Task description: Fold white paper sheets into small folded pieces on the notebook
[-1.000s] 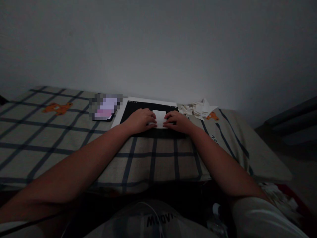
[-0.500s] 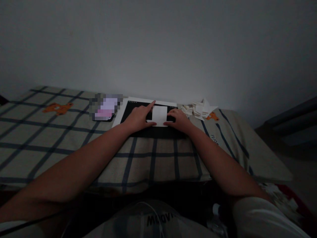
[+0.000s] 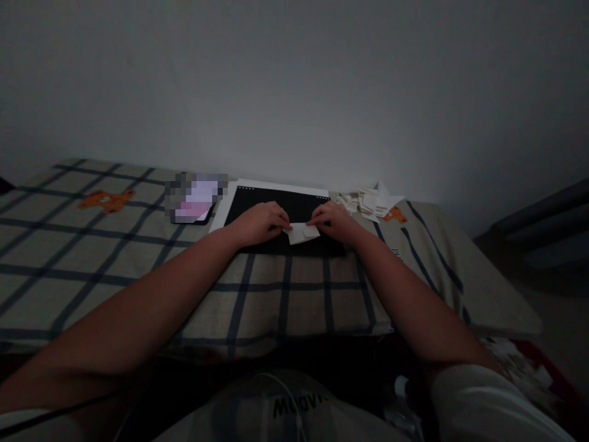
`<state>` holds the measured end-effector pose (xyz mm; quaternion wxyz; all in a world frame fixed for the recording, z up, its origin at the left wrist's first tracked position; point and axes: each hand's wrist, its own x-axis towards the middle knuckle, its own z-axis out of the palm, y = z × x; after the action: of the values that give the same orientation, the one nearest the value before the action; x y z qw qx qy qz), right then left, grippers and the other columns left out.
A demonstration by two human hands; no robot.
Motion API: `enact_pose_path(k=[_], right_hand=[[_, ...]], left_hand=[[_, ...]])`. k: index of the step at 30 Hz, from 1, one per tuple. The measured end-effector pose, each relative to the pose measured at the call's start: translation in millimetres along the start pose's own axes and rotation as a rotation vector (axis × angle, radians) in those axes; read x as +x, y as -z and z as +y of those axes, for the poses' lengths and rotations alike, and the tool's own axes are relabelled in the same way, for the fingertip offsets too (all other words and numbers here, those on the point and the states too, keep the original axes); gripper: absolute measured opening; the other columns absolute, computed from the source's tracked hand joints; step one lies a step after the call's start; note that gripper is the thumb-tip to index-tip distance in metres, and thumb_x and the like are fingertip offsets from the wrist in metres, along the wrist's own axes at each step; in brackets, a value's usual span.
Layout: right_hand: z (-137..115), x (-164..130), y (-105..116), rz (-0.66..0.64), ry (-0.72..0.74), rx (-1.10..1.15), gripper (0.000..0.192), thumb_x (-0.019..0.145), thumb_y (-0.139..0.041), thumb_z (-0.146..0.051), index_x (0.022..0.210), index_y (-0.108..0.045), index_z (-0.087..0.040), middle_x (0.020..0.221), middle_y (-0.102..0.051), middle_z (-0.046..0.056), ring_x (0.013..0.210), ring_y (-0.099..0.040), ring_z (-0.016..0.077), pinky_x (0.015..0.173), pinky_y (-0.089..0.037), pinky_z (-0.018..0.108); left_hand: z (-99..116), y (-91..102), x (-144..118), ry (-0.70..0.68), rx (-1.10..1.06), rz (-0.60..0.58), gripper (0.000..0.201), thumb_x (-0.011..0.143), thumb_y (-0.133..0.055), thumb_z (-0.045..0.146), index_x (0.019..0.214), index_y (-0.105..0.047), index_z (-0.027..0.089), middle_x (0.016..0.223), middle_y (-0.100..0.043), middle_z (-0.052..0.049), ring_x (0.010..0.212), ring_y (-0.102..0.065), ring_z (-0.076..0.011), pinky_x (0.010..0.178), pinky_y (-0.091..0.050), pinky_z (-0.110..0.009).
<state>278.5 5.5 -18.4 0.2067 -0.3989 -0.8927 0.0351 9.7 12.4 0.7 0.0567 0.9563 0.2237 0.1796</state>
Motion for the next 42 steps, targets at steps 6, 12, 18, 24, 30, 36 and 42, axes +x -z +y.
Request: enact_pose_path(k=[6, 12, 18, 24, 30, 36, 42], right_hand=[[-6, -3, 3, -0.055, 0.014, -0.065, 0.026, 0.091, -0.054, -0.023, 0.107, -0.074, -0.029, 0.111, -0.064, 0.007, 0.104, -0.051, 0.0240, 0.088, -0.034, 0.041], [-19, -2, 4, -0.053, 0.018, -0.079, 0.038, 0.089, -0.056, -0.050, 0.117, -0.069, -0.027, 0.119, -0.059, 0.010, 0.108, -0.049, 0.0271, 0.089, -0.034, 0.043], [-16, -5, 12, -0.077, 0.072, -0.037, 0.050, 0.074, -0.071, -0.057, 0.114, -0.070, -0.027, 0.117, -0.060, 0.009, 0.107, -0.050, 0.0267, 0.090, -0.037, 0.042], [-12, -3, 12, -0.093, 0.125, 0.053, 0.020, 0.086, -0.065, -0.039, 0.098, -0.075, -0.027, 0.102, -0.067, 0.005, 0.097, -0.054, 0.0212, 0.086, -0.039, 0.038], [-14, -1, 12, -0.059, 0.156, 0.089, 0.016, 0.088, -0.061, -0.031, 0.089, -0.076, -0.024, 0.097, -0.070, 0.006, 0.093, -0.057, 0.0199, 0.084, -0.043, 0.037], [-22, -1, 9, -0.033, 0.108, 0.071, 0.019, 0.082, -0.059, -0.018, 0.097, -0.072, -0.020, 0.096, -0.069, 0.007, 0.093, -0.058, 0.0209, 0.082, -0.044, 0.035], [-32, 0, 5, 0.000, 0.051, 0.020, 0.020, 0.081, -0.060, -0.020, 0.099, -0.068, -0.017, 0.098, -0.066, 0.010, 0.096, -0.055, 0.0230, 0.082, -0.044, 0.036]], left_hand=[[13, 5.7, 1, 0.049, 0.086, 0.006, 0.025, 0.085, -0.061, 0.041, 0.091, -0.074, 0.021, 0.101, -0.070, -0.005, 0.097, -0.060, -0.0218, 0.084, -0.041, -0.035], [14, 1.6, 2, 0.016, 0.078, -0.020, 0.026, 0.088, -0.058, 0.037, 0.106, -0.070, 0.021, 0.116, -0.066, -0.005, 0.105, -0.058, -0.0212, 0.087, -0.041, -0.033], [10, 1.9, 1, -0.008, 0.131, -0.064, 0.028, 0.091, -0.053, 0.035, 0.110, -0.071, 0.025, 0.114, -0.067, -0.005, 0.105, -0.058, -0.0217, 0.087, -0.041, -0.034], [14, 2.5, 1, 0.057, 0.136, -0.064, 0.032, 0.088, -0.055, 0.042, 0.109, -0.071, 0.024, 0.111, -0.066, -0.006, 0.102, -0.058, -0.0223, 0.087, -0.041, -0.034], [13, 1.0, 1, 0.064, 0.092, -0.071, 0.032, 0.087, -0.056, 0.039, 0.110, -0.070, 0.022, 0.121, -0.063, -0.007, 0.109, -0.056, -0.0234, 0.093, -0.041, -0.035], [15, 1.7, 1, 0.062, 0.091, -0.060, 0.032, 0.087, -0.058, 0.039, 0.110, -0.069, 0.020, 0.119, -0.064, -0.007, 0.109, -0.057, -0.0226, 0.093, -0.043, -0.034], [17, 1.1, 2, 0.038, 0.100, -0.058, 0.032, 0.087, -0.057, 0.040, 0.109, -0.070, 0.020, 0.118, -0.065, -0.008, 0.109, -0.058, -0.0232, 0.093, -0.043, -0.035]])
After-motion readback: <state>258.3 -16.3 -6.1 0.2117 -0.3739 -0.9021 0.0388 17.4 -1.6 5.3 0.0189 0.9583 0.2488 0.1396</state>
